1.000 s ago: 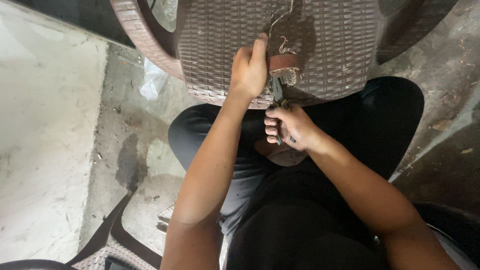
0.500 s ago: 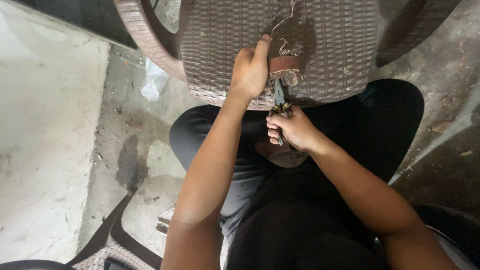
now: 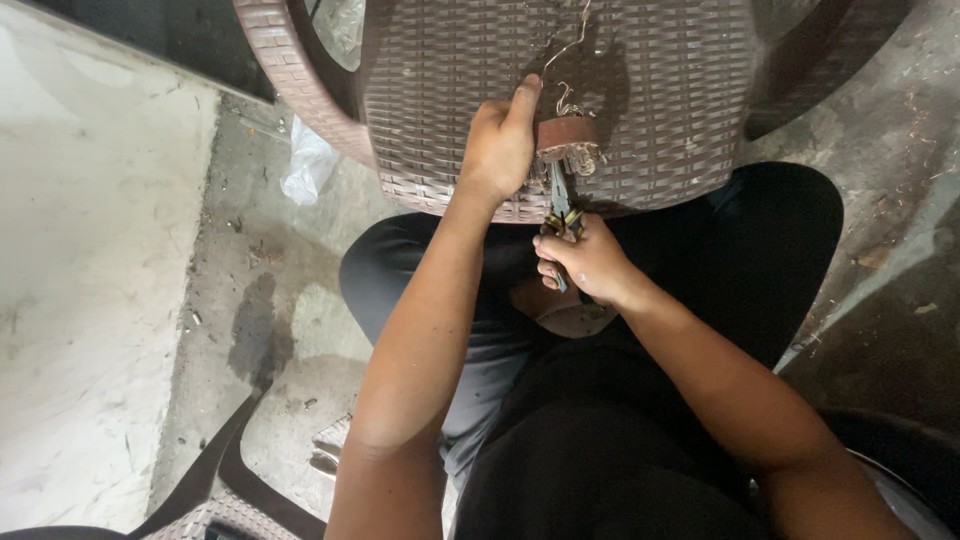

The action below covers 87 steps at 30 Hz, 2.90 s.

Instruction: The person sits on the floor and uses pliers to strip copper wire from a cylindrical motor component. They repeatedly pull and cut the wire, accumulating a pile of loose copper strands on the chair.

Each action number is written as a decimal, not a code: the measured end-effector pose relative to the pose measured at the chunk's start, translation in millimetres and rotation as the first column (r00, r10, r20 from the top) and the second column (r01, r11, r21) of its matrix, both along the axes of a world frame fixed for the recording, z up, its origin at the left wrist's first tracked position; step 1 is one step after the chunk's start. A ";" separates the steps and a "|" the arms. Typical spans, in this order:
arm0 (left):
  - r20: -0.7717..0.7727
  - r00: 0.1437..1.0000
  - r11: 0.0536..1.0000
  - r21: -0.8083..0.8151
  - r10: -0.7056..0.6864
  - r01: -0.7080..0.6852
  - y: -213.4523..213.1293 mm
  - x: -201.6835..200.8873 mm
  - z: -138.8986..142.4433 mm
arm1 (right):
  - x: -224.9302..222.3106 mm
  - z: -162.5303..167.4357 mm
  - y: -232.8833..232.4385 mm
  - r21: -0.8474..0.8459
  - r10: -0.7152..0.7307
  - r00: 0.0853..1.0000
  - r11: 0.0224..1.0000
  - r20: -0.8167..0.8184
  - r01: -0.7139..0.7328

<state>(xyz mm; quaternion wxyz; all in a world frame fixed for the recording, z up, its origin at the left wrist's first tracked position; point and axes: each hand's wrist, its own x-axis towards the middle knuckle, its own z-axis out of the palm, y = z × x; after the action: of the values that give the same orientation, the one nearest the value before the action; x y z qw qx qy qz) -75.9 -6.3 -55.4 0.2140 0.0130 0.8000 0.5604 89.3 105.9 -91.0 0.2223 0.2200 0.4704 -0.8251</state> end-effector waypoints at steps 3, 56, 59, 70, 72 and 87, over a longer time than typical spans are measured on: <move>0.007 1.000 1.000 0.023 0.014 -0.014 -1.1 -2.0 -1.6 | -2.0 -2.2 -0.9 0.015 -0.015 1.000 1.000 -0.008 0.015; -0.311 0.928 0.978 0.108 0.203 -0.178 2.2 47.0 8.7 | 3.3 -8.8 12.0 -0.391 0.035 0.976 0.919 0.214 0.053; -0.251 0.950 0.983 0.070 0.184 -0.172 3.0 39.4 3.8 | 4.4 -11.1 6.6 -0.379 0.021 0.982 0.924 0.189 0.053; -0.034 0.990 0.990 0.029 0.137 -0.136 -7.7 9.9 -18.2 | -1.1 7.6 -14.8 -0.065 -0.054 0.997 0.996 0.062 0.058; -0.015 0.992 0.991 0.048 0.128 -0.127 -7.7 9.0 -18.5 | -1.8 9.2 -14.8 -0.029 -0.061 0.996 0.998 0.070 0.063; 0.082 0.988 0.985 0.102 0.128 -0.137 -9.2 -2.8 -19.1 | 3.7 -33.8 -10.2 0.286 0.025 0.991 0.958 -0.131 0.013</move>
<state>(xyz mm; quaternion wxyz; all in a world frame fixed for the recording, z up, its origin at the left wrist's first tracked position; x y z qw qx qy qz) -78.7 -15.6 -74.5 0.2053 -0.0499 0.7591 0.6157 93.0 95.7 -124.8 0.1586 0.1927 0.5995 -0.7604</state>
